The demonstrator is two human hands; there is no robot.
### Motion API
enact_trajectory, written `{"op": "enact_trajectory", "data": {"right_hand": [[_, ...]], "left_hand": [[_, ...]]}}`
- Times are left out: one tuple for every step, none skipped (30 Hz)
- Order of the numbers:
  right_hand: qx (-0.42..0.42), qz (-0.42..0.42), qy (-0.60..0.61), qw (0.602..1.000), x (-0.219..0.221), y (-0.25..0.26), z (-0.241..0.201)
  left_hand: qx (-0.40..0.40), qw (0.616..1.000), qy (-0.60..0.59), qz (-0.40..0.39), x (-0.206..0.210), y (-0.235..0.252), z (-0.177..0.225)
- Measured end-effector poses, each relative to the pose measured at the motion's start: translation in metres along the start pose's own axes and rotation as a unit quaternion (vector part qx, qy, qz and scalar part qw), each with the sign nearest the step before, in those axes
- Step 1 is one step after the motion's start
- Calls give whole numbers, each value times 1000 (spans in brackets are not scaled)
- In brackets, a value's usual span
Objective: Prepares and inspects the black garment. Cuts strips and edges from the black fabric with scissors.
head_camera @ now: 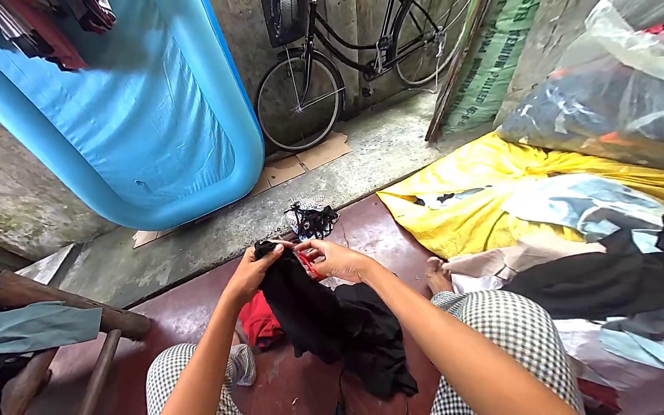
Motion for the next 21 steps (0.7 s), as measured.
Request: {"op": "enact_trajectory", "data": {"right_hand": [[-6, 9, -29, 1000, -1, 1, -1], [-10, 26, -49, 998, -3, 1, 0], [-14, 53, -62, 997, -4, 2, 2], [-14, 88, -73, 993, -7, 4, 6], [-9, 126, -84, 988, -11, 6, 12], [6, 157, -92, 983, -15, 8, 21], [36, 183, -91, 978, -20, 10, 33], [75, 206, -80, 972, -25, 12, 48], [116, 220, -55, 967, -27, 14, 64], [153, 225, -23, 962, -27, 17, 81], [181, 222, 13, 958, -23, 19, 95], [197, 206, 52, 957, -15, 19, 102], [202, 182, 92, 958, -4, 17, 101], [197, 159, 123, 959, 8, 13, 93], [191, 130, 149, 961, 18, 9, 80], [185, 107, 157, 964, 25, 5, 67], [181, 90, 153, 967, 31, 1, 54], [174, 79, 138, 972, 34, -1, 44], [161, 72, 111, 978, 34, -3, 37], [144, 73, 81, 984, 32, -3, 32], [131, 89, 59, 986, 29, -3, 31]], "left_hand": [[-5, 1000, 2, 2, -4, -1, -3], [-7, 1000, 3, 3, -7, -1, -5], [-8, 1000, 2, 1, -9, -2, -6], [-7, 1000, 2, -2, -11, -2, -7], [-6, 1000, 2, -4, -13, -2, -7], [-4, 1000, 1, -3, -13, -3, -5], [-1, 1000, -1, -2, -14, -3, -3], [2, 1000, -4, 1, -15, -4, -1], [5, 1000, -10, 2, -16, -4, 1], [8, 1000, -15, 4, -17, -4, 2], [11, 1000, -18, 6, -18, -4, 3], [14, 1000, -19, 9, -19, -4, 4], [17, 1000, -17, 14, -20, -4, 4], [18, 1000, -11, 22, -22, -5, 3], [16, 999, -4, 32, -25, -5, 1], [11, 999, 3, 44, -29, -6, -3], [3, 998, 10, 56, -33, -7, -9], [-7, 998, 13, 66, -37, -7, -15], [-17, 997, 10, 75, -41, -7, -22], [-26, 996, 3, 82, -44, -7, -28], [-34, 996, -5, 87, -45, -8, -32]]}}
Point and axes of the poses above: each hand's wrist, its own y-axis towards the middle knuckle, its own x-axis out of the palm, z = x × y, the point moved 5 cm from there along y, towards the middle knuckle, and after that the axes turned 13 degrees about z, right-handed, at the moved point
